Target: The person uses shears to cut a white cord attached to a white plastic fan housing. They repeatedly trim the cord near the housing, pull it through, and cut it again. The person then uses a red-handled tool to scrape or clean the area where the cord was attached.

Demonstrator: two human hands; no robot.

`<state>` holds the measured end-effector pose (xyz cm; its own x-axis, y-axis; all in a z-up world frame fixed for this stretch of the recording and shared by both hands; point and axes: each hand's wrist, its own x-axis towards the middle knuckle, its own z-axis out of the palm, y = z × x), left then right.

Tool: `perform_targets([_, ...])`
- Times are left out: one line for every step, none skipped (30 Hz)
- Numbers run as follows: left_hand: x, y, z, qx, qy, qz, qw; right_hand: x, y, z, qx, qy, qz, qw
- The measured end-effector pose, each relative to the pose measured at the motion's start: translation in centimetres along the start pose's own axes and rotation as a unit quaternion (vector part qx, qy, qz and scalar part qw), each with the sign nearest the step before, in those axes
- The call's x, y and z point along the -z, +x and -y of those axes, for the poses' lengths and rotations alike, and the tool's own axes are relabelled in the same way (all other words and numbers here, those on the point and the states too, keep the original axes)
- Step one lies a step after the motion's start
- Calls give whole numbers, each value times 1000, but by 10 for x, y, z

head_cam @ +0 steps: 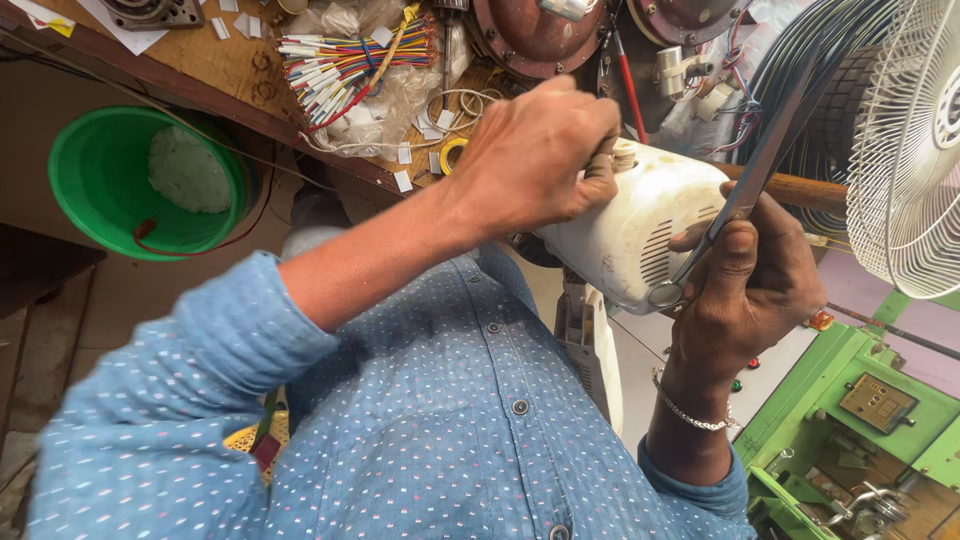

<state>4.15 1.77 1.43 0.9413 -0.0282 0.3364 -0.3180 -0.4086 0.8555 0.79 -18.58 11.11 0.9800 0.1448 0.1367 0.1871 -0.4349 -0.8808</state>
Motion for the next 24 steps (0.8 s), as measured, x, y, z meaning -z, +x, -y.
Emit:
perform_targets([6, 3, 3, -65, 80, 22, 994, -1, -3, 1, -2, -4, 0, 1000])
perform_targets([12, 4, 6, -82, 168, 49, 981, -2, -3, 1, -1, -7, 1, 1000])
perform_targets([18, 3, 8, -99, 254, 76, 959, -3, -7, 2, 3, -12, 0, 1000])
perform_targets([25, 5, 9, -117, 340, 98, 928, -3, -4, 1, 12, -16, 0, 1000])
perform_targets([34, 2, 10, -102, 321, 78, 938, -3, -2, 2, 24, -20, -1, 1000])
perform_targets([46, -3, 12, -90, 303, 58, 947, -4, 1, 2, 30, -18, -7, 999])
perform_targets([51, -6, 12, -78, 285, 39, 954, -6, 4, 1, 36, -15, -12, 999])
perform_targets([49, -10, 10, -20, 190, 29, 981, -6, 2, 1, 29, -9, -20, 999])
perform_targets([43, -15, 7, 39, 93, 20, 995, -7, 1, -1, 22, 1, -28, 999])
perform_targets([34, -21, 3, 101, -9, 9, 995, -7, -1, -1, 13, 7, -34, 999])
perform_targets([24, -27, 0, 128, -65, 5, 990, -7, -3, -2, 6, 15, -38, 999])
perform_targets([13, -30, -3, 154, -122, -2, 981, -7, -3, -2, 3, 16, -43, 999])
perform_targets([3, -33, -6, 180, -178, -10, 967, -7, -3, -2, 0, 17, -47, 999])
perform_targets([-5, -34, -8, 167, -186, -51, 967, -8, -2, -2, -1, 12, -52, 999])
perform_targets([-12, -35, -11, 154, -194, -92, 964, -8, -2, -1, -1, 11, -55, 998])
perform_targets([-16, -34, -12, 139, -201, -134, 960, -9, 0, -1, 1, 11, -58, 998])
perform_targets([-18, -34, -14, 161, -216, -131, 954, -10, 1, 0, 3, 17, -60, 998])
perform_targets([-19, -35, -16, 183, -231, -127, 947, -11, 0, 0, 4, 18, -63, 998])
perform_targets([-19, -35, -18, 205, -247, -122, 939, -12, 0, 0, 5, 20, -65, 998])
perform_targets([-19, -36, -20, 201, -241, -128, 941, -13, 0, 0, 5, 18, -69, 997])
perform_targets([-19, -36, -22, 197, -235, -134, 942, -13, 0, 0, 8, 13, -73, 997])
perform_targets([-18, -37, -24, 193, -228, -139, 944, -13, -2, -1, 10, 8, -78, 997])
perform_targets([-18, -38, -25, 191, -233, -138, 943, -13, -3, -1, 13, 0, -82, 997])
perform_targets([-18, -38, -26, 189, -238, -138, 943, -13, -3, -2, 12, -3, -87, 996])
